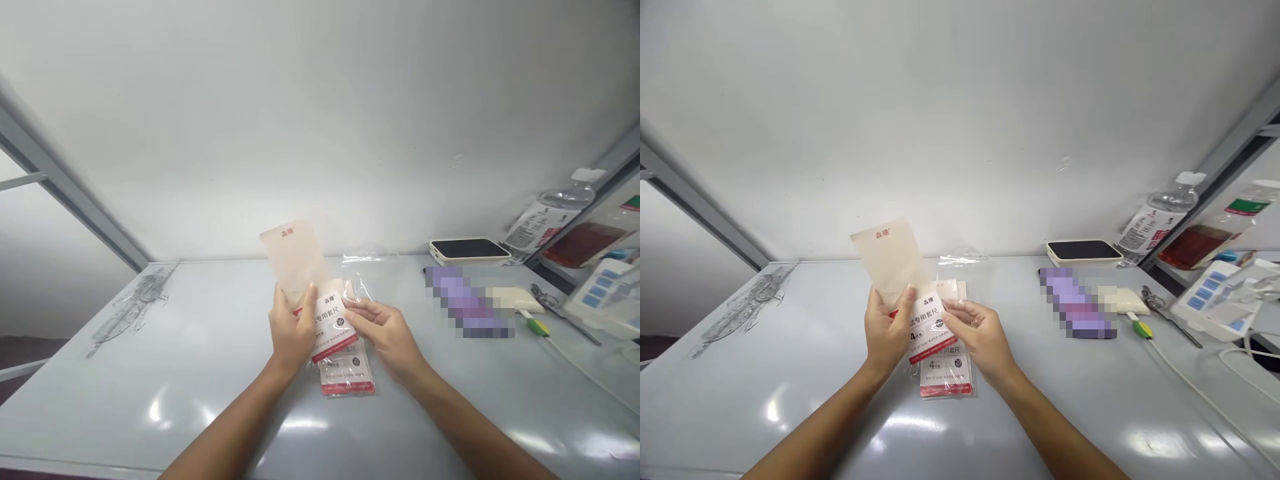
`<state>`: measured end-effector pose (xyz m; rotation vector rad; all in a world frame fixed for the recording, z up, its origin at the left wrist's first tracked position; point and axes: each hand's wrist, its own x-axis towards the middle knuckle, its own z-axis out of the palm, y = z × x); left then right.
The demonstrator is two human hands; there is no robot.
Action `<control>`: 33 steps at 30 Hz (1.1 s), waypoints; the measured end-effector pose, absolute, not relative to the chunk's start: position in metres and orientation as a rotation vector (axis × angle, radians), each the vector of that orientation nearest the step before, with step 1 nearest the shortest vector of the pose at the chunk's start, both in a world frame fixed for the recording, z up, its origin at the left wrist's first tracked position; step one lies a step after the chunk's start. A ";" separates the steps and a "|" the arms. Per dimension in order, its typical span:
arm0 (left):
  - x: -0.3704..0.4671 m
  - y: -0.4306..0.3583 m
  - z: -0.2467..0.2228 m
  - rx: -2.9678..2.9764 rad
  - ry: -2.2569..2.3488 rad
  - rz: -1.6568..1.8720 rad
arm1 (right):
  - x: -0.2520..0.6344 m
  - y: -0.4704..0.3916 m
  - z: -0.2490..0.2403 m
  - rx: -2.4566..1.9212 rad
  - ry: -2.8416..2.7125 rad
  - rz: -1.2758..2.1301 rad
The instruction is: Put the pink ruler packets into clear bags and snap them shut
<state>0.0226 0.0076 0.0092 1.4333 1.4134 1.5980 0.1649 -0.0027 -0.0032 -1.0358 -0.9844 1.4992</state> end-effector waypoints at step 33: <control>0.003 0.022 0.017 1.531 1.207 1.034 | 0.179 0.004 -0.001 -1.203 -1.068 1.604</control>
